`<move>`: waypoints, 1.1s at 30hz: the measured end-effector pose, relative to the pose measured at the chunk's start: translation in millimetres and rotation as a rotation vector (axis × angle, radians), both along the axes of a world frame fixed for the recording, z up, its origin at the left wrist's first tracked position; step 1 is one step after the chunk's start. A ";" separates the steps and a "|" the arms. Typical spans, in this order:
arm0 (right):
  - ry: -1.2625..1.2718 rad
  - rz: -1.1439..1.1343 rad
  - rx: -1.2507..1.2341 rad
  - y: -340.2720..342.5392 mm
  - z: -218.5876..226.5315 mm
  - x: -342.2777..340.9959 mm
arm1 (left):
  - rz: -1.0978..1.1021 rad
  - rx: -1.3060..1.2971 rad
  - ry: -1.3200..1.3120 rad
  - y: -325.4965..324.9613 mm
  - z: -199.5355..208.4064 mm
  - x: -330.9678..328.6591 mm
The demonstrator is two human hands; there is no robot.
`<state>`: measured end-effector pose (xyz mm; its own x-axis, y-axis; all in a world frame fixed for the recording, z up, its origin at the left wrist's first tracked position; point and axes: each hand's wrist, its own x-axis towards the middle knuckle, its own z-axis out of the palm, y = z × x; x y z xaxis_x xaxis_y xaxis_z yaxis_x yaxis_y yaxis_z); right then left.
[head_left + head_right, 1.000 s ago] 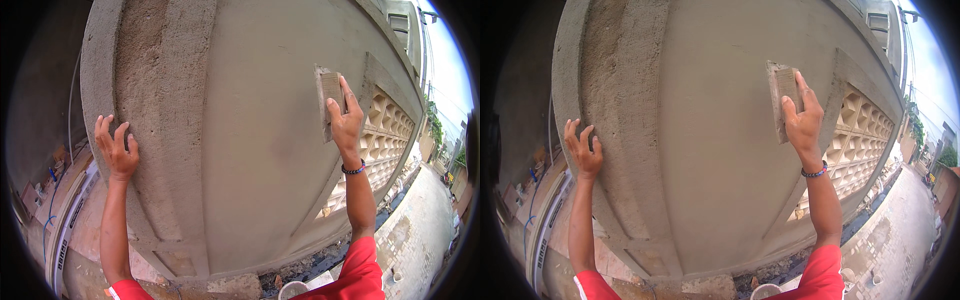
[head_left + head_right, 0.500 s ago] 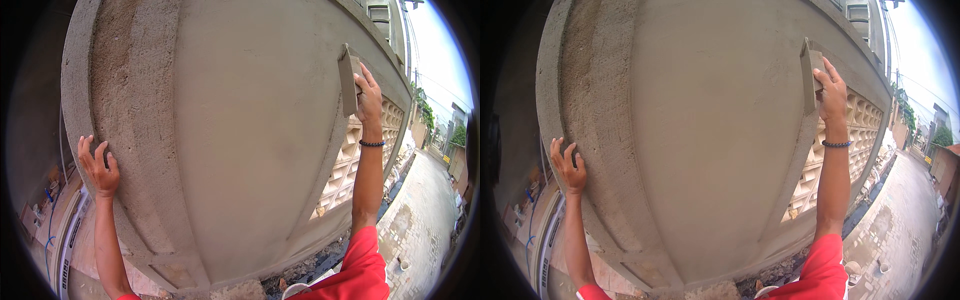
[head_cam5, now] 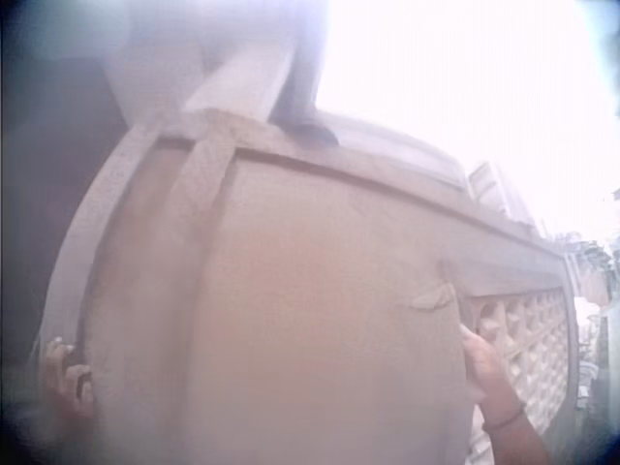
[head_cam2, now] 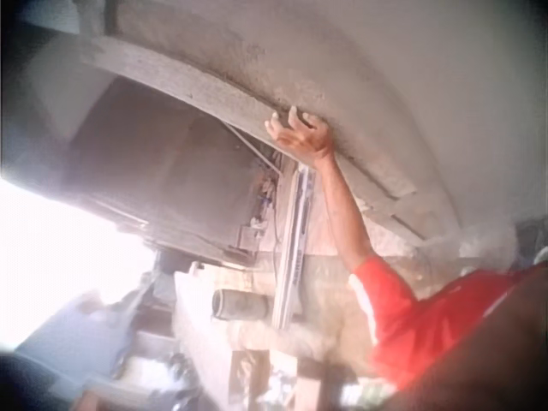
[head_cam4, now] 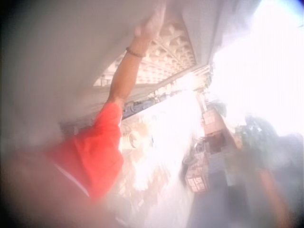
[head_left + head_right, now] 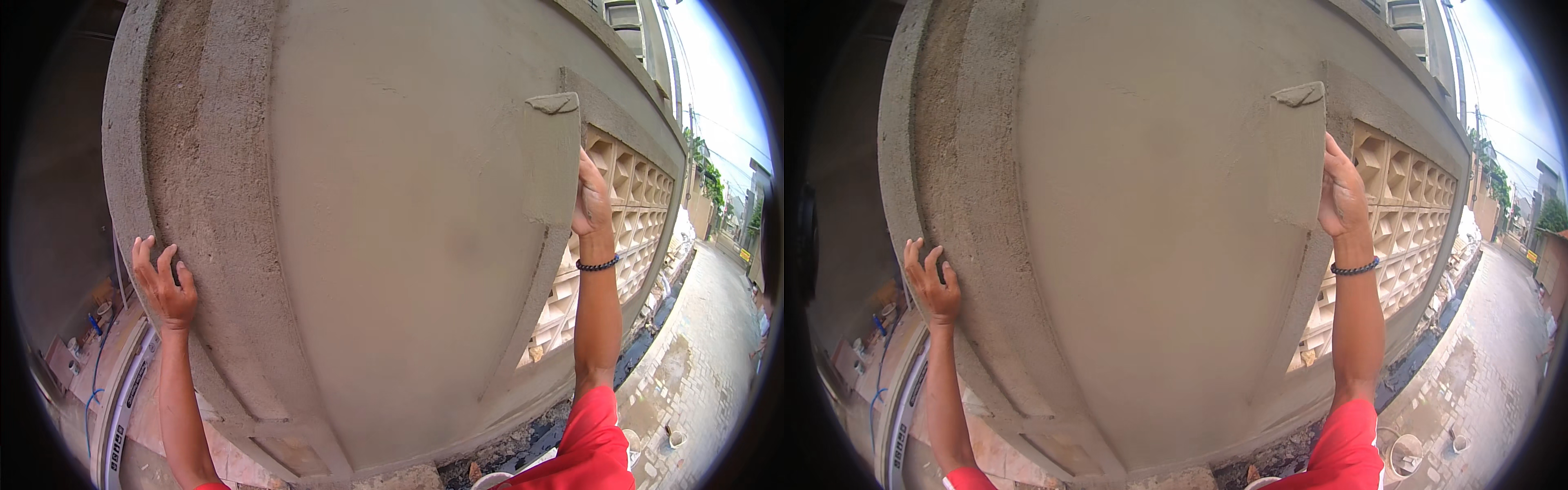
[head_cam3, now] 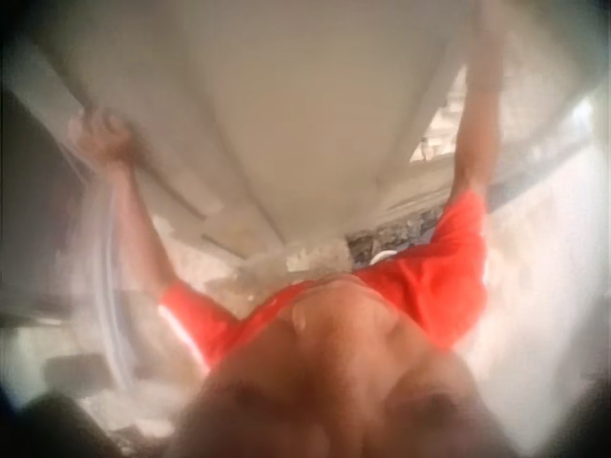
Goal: The person applies and smooths wet cement onto a curved exterior wall using a trowel. They repeatedly scoop cement from a bucket and spread it evenly across the surface, working from top to bottom and side to side.
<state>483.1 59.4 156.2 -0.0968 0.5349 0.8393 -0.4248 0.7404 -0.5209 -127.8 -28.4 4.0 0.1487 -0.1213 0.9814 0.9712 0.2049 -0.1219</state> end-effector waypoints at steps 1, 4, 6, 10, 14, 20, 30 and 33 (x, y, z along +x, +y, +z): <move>0.004 0.002 0.009 -3.6 -2.2 -11.6 | -0.013 -0.006 -0.007 2.4 1.3 3.4; -0.104 -0.165 0.116 -27.5 -3.5 -53.5 | -0.038 -0.019 -0.042 10.3 -1.8 13.0; -0.259 -0.484 0.363 -29.3 7.2 -88.3 | -0.007 -0.028 -0.054 7.8 -3.5 11.1; -0.283 -0.959 0.873 -27.5 52.4 -167.9 | -0.034 -0.017 -0.047 7.3 -1.8 10.9; -0.180 -1.164 0.966 -25.2 118.1 -239.9 | -0.055 -0.023 -0.054 1.1 -2.1 6.9; -0.123 -1.400 0.895 -9.9 218.3 -297.6 | -0.139 -0.042 -0.046 0.9 1.3 10.3; -0.115 -1.492 0.803 -12.1 262.7 -337.4 | -0.179 -0.066 -0.023 -1.1 0.6 4.5; -0.081 -1.507 0.847 -6.6 269.5 -340.0 | -0.182 -0.075 -0.024 -1.0 -0.6 4.4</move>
<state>143.1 52.8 425.7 -0.0191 -0.3637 0.9313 0.8478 0.4878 0.2079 -123.4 -29.4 3.4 0.1074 -0.0699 0.9917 0.9942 0.0172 -0.1065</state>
